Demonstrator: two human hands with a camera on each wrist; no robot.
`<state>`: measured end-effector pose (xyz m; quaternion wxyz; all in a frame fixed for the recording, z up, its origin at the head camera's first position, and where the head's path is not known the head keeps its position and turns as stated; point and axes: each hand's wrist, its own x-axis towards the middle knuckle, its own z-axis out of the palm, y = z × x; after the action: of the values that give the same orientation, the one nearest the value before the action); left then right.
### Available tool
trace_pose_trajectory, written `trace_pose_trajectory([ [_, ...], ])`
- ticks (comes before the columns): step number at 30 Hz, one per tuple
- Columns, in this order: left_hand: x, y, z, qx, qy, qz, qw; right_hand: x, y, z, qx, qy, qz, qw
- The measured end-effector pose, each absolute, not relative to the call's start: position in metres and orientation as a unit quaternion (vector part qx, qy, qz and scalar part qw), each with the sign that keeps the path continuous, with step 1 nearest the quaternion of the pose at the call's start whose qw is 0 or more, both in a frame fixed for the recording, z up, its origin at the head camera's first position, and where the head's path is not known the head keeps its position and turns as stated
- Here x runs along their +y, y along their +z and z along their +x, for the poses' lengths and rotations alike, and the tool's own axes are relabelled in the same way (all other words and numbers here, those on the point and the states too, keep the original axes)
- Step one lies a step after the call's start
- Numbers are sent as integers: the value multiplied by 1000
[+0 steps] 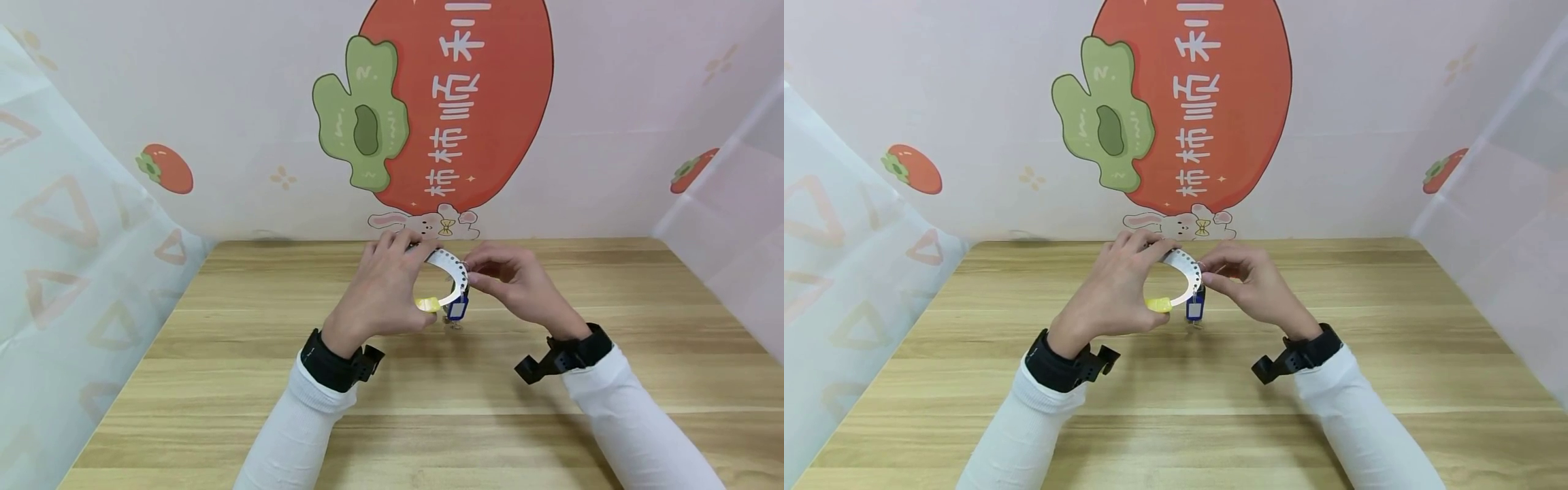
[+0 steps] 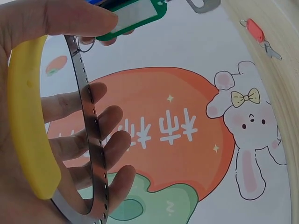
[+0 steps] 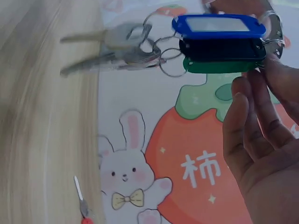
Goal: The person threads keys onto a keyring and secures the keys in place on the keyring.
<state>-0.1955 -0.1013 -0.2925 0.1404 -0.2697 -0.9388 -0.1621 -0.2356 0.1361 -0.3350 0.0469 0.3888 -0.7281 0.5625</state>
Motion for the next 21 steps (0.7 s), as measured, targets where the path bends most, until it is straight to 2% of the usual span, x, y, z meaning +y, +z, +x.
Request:
trace_pose_trajectory([
  [3, -102, -292, -195, -938, -165, -271, 143, 139, -336, -237, -707, 594, 383, 13],
  [6, -102, -291, -195, -937, -168, -271, 143, 140, -337, -237, -700, 602, 384, 12],
  [16, -102, -290, -195, -937, -164, -274, 143, 134, -333, -235, -736, 504, 425, 153],
  [21, -104, -291, -195, -937, -146, -282, 143, 131, -327, -231, -757, 443, 435, 202],
])
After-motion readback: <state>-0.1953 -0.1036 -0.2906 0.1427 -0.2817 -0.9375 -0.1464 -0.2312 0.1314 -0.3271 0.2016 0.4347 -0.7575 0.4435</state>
